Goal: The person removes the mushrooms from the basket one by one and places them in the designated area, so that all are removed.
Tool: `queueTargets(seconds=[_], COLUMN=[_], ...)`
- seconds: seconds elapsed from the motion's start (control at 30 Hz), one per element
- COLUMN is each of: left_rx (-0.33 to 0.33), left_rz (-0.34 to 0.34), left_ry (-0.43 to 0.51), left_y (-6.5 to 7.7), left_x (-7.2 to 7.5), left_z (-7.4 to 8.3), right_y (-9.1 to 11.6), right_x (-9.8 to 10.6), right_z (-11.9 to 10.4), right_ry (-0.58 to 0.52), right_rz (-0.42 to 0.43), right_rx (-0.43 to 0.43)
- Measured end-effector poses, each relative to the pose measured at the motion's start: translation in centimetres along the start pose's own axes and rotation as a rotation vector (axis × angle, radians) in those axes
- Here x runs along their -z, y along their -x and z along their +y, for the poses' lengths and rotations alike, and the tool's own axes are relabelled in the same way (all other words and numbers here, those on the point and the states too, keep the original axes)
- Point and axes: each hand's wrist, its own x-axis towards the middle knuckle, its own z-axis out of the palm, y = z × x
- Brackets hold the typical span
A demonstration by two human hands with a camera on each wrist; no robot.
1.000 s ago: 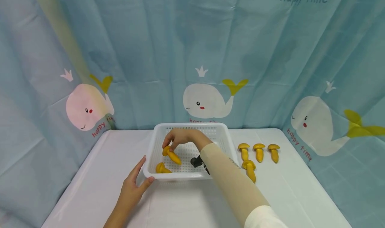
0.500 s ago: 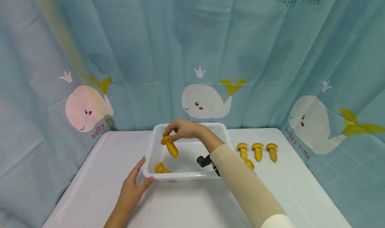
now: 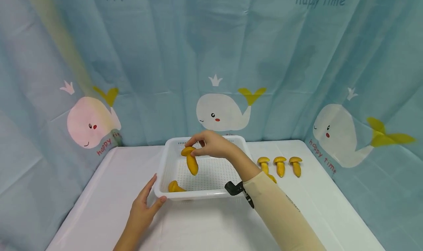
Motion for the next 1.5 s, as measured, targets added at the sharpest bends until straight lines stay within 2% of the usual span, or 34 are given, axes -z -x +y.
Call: queueTargets(seconds=[0.47, 0.77, 1.03, 1.2, 1.5], left_rx=[0.012, -0.007, -0.001, -0.003, 0.022], left_rz=[-0.006, 0.005, -0.003, -0.007, -0.009], left_ry=[-0.004, -0.007, -0.012, -0.01, -0.011], left_y=[0.1, 0.1, 0.0, 0.1, 0.1], left_x=[-0.1, -0.2, 0.0, 0.1, 0.0], left_z=[0.0, -0.3, -0.2, -0.3, -0.3], right_y=[7.1, 10.9, 14.6, 16.1, 17.9], right_x=[-0.2, 0.1, 0.5, 0.6, 0.6], right_z=[0.5, 1.5, 3.1, 4.1, 5.5], right_ry=[-0.001, -0.055, -0.052, -0.066, -0.063], right_rz=[0.207, 0.284, 0.384, 0.414, 0.445], right_rx=[-0.018, 0.012, -0.064, -0.104, -0.129])
